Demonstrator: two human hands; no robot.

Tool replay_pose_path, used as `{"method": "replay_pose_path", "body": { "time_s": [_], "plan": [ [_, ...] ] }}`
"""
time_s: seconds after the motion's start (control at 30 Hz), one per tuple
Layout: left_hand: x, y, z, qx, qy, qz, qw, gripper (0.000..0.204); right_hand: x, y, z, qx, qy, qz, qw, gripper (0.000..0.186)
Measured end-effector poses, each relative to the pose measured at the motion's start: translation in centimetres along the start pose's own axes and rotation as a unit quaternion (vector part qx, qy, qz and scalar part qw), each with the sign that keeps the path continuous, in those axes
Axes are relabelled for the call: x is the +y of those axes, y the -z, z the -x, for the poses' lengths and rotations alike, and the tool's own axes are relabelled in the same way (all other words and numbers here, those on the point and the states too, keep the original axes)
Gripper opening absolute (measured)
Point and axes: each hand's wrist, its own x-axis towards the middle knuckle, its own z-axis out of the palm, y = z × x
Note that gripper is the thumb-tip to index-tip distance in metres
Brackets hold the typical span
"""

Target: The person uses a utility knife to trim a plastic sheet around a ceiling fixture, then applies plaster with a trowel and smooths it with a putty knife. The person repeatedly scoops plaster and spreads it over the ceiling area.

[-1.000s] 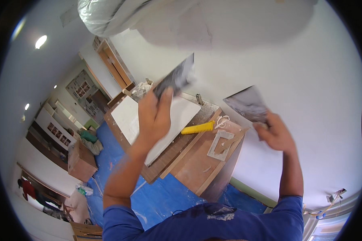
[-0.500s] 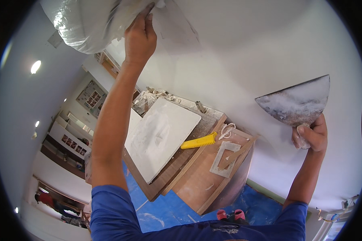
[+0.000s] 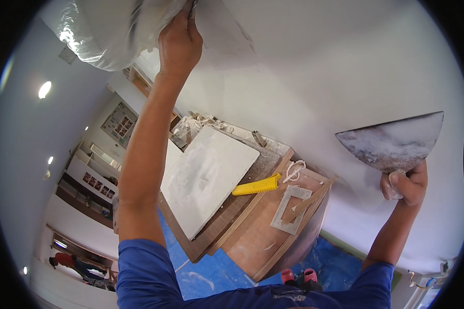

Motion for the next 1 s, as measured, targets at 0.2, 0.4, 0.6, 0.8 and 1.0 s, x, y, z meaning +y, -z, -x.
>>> {"method": "replay_pose_path", "body": {
  "time_s": [0.2,0.4,0.6,0.8,1.0],
  "plan": [
    [2.8,-1.1,5.2,-0.079,0.035,-0.024,0.996,0.056,0.2,1.2,0.3,-0.053,0.017,0.006,0.998,0.058],
    [6.2,1.9,7.8,-0.136,0.075,-0.01,0.988,0.061,0.3,0.9,0.3,-0.039,0.029,-0.009,0.999,0.06],
    [3.1,2.2,0.7,-0.097,0.097,-0.064,0.988,0.046,0.3,0.8,0.4,-0.021,0.022,-0.011,0.999,0.063],
    [2.0,1.3,-0.9,-0.081,0.116,-0.039,0.989,0.035,0.0,0.8,0.4,-0.046,0.009,-0.014,0.999,0.064],
    [3.1,-0.6,2.1,-0.098,0.081,-0.031,0.991,0.056,1.1,2.0,0.6,-0.077,0.051,-0.007,0.996,0.064]
  ]
}}
